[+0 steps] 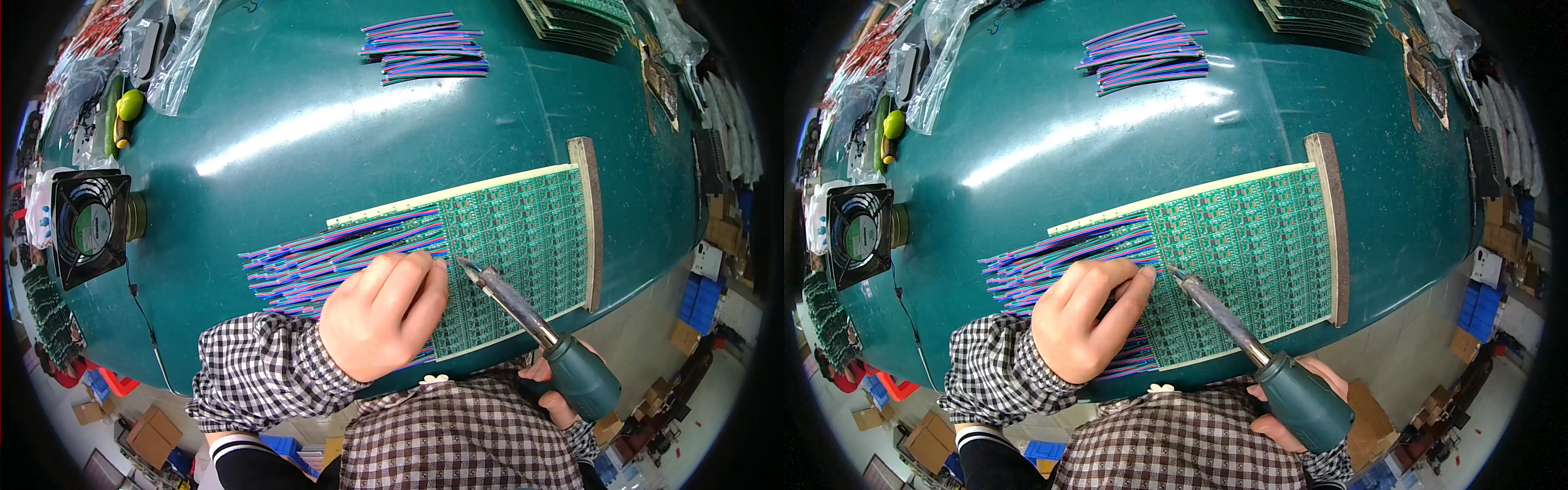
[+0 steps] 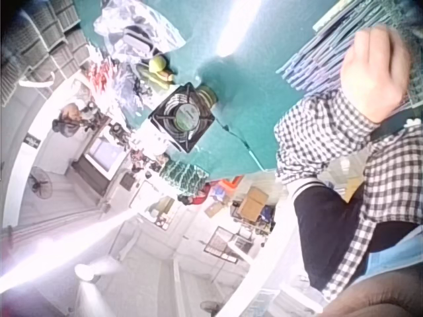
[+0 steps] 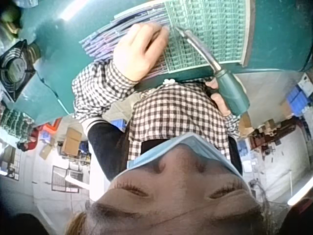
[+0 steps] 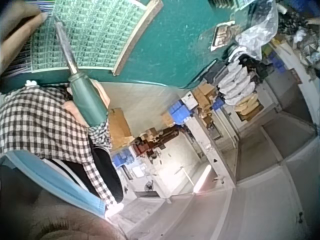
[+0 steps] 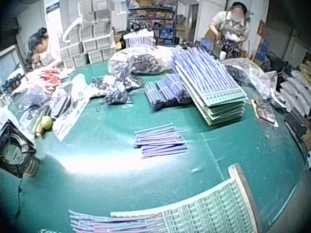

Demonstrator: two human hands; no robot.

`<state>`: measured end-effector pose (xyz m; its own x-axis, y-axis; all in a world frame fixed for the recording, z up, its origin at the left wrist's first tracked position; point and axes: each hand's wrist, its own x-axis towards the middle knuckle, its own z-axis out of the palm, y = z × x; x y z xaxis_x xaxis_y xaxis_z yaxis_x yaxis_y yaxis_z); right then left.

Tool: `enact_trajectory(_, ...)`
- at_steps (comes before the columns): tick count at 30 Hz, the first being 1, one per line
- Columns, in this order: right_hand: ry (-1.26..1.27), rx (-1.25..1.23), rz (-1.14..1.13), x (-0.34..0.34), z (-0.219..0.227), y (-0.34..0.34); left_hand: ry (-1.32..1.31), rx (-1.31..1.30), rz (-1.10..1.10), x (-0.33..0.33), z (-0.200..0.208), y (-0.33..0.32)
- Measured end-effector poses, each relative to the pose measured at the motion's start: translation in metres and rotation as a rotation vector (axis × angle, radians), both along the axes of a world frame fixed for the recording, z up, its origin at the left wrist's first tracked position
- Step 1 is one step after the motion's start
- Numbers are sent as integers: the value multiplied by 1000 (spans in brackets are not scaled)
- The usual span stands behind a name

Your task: The person places ribbon cables onto circuit boards and solders the wires to the boards using a soldering iron.

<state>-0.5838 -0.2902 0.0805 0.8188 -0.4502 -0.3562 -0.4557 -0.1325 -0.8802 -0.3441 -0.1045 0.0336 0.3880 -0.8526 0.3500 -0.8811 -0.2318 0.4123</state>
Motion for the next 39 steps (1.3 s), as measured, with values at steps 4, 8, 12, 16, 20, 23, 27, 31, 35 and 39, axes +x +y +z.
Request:
enact_trajectory(4,1,8,-23,5,2,2,34,-5,9,-1,3,-1)
enact_trajectory(8,10,-3,-13,6,2,2,11,6,-7,0,0,0)
enact_trajectory(12,26,-11,8,9,3,1,0,4,-4,0,-1,0)
enact_trajectory(16,21,1,2,9,2,1,-5,1,-2,0,-1,0)
enact_trajectory(20,12,-6,4,-8,-6,1,-2,-3,-4,0,-1,-1)
enact_trajectory(23,-29,-9,-8,-3,-3,1,36,5,21,-2,5,-3)
enact_trajectory(27,-63,7,-26,15,6,2,36,6,17,-1,2,-1)
enact_trajectory(31,-7,40,-4,9,7,-1,-10,-4,-2,0,-1,0)
enact_trajectory(35,3,45,-18,3,3,0,-16,-8,-6,0,-1,0)
enact_trajectory(39,-1,30,3,4,2,0,32,6,17,-2,4,-2)
